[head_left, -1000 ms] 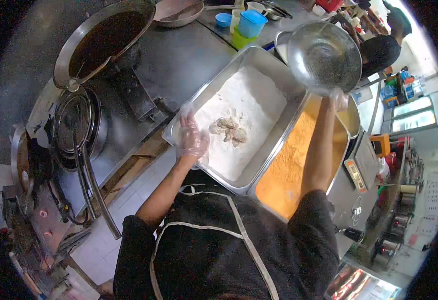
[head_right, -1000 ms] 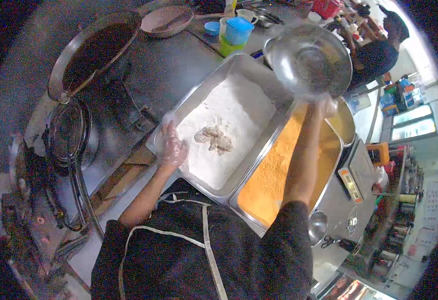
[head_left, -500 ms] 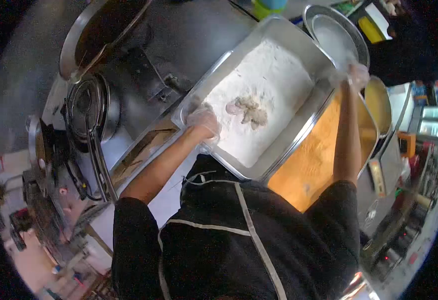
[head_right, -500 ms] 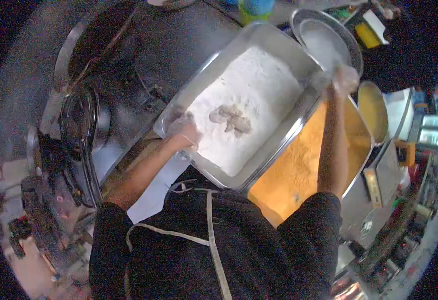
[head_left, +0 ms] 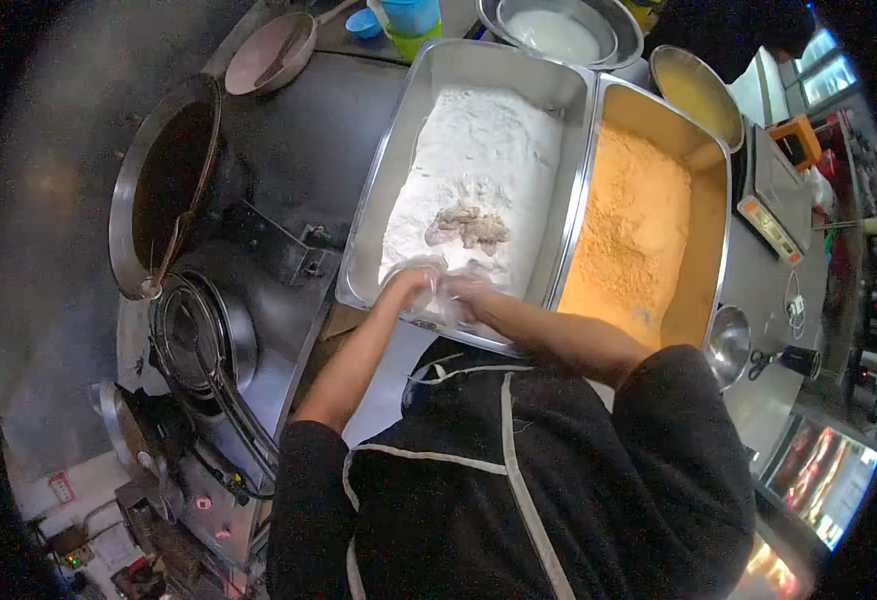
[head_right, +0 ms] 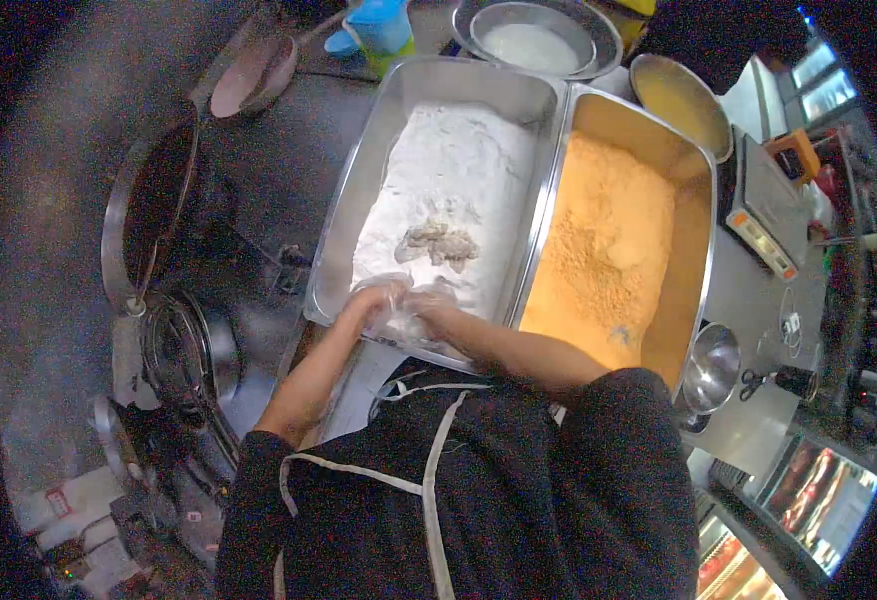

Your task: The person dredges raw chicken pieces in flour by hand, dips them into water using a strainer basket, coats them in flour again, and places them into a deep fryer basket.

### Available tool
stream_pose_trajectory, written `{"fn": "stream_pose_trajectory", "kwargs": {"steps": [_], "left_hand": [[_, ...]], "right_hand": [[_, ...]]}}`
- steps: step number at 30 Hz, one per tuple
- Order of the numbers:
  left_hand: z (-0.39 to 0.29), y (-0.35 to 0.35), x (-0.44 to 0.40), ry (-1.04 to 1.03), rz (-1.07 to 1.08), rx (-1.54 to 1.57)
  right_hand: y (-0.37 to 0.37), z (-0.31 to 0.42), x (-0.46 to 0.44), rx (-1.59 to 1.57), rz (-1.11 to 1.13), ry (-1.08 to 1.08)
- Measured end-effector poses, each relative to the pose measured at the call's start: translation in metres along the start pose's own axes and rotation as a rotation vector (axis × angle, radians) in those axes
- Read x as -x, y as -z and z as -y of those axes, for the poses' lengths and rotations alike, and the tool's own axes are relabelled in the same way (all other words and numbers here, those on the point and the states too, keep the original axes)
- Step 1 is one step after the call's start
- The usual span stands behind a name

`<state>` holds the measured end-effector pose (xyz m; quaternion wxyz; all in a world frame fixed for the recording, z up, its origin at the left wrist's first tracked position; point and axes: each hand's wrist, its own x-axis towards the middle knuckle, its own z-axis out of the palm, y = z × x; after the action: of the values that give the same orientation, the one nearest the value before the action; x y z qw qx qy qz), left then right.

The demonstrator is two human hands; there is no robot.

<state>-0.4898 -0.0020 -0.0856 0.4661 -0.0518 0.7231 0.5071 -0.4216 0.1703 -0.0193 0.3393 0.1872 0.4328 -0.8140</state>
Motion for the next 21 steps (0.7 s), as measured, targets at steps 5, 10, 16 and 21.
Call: {"fn": "stream_pose_trajectory", "kwargs": {"steps": [5,10,16,21], "left_hand": [[-0.122,-0.02,0.087,-0.058,-0.309,0.349],[-0.075,0.032,0.015,0.023,-0.61,-0.011],[-0.087,0.006,-0.018,-0.078,-0.389,0.375],[-0.159,0.002,0.038,-0.101,-0.241,0.411]], "right_hand": [[0.006,0.069,0.034,-0.088,0.089,0.146],[0.042,0.161,0.03,0.784,-0.196,0.2],[0.106,0.106,-0.078,0.743,-0.049,0.272],[0.074,0.131,-0.065,0.578,0.007,0.183]]}}
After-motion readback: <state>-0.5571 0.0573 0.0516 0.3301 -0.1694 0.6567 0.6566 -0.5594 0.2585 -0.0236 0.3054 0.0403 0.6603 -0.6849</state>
